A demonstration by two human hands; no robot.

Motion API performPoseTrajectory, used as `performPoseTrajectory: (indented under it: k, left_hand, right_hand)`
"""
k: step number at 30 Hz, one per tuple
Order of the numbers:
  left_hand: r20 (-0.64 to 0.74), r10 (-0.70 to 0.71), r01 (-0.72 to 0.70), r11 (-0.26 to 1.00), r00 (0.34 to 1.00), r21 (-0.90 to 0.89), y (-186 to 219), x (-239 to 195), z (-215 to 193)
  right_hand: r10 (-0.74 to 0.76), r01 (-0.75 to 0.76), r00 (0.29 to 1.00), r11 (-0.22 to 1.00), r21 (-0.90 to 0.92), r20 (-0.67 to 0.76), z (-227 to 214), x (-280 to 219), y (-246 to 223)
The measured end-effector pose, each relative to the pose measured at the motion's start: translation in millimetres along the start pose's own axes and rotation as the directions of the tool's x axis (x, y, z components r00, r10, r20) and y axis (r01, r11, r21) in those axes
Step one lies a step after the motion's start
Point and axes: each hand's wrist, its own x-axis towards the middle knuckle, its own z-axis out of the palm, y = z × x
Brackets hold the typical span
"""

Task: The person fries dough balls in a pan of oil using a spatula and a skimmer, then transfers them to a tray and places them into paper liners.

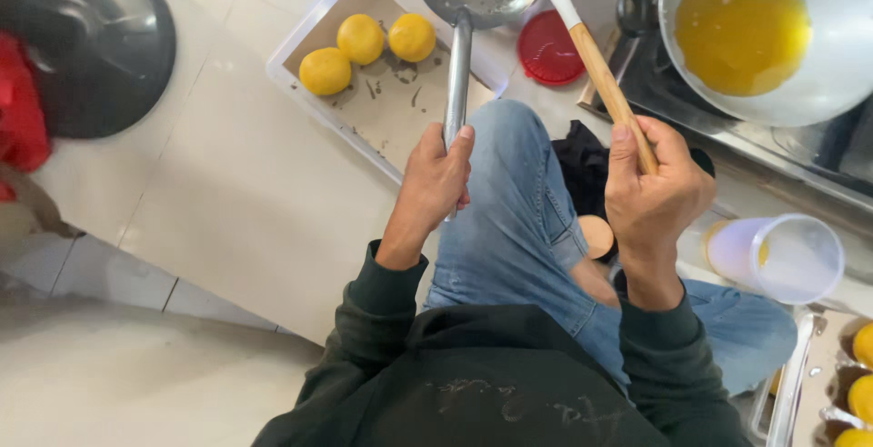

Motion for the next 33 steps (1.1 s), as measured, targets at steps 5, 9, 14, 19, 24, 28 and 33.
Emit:
performPoseTrajectory:
  k: [5, 9, 14, 19, 24, 28, 33]
  left_hand:
    - [0.162, 0.025, -0.064, 0.967, 0.987, 0.246, 28, -7, 46]
    - [0.294, 0.053, -0.139, 0.95, 0.954, 0.28, 48, -10, 83]
    - [0.375, 0.111, -0.235, 0.923, 0.92, 0.305, 62, -7, 128]
    - [0.41, 0.206, -0.325, 0.914, 0.889, 0.244, 46, 14, 165]
    - [0.398, 0.198, -0.331, 0.894, 0.896, 0.301, 50, 0, 173]
    - [0.441, 0.209, -0.359, 0.888, 0.873, 0.289, 53, -5, 174]
    - [0.45, 0.176, -0.334, 0.893, 0.876, 0.302, 42, -9, 177]
  right_hand:
    - [0.082, -0.095, 0.993, 0.982, -0.16, -0.089, -38, -2, 26]
    - [0.115, -0.149, 0.979, 0.968, -0.203, -0.17, -66, -5, 44]
    - [0.128, -0.204, 0.96, 0.929, -0.309, -0.251, -87, -10, 71]
    - [0.14, -0.231, 0.926, 0.944, -0.235, -0.349, -91, -11, 92]
    - [0.232, -0.318, 0.91, 0.922, -0.22, -0.343, -91, -19, 108]
    - [0.302, -0.367, 0.898, 0.915, -0.166, -0.319, -97, -24, 104]
    - [0.383, -0.427, 0.875, 0.899, -0.096, -0.296, -104, -38, 111]
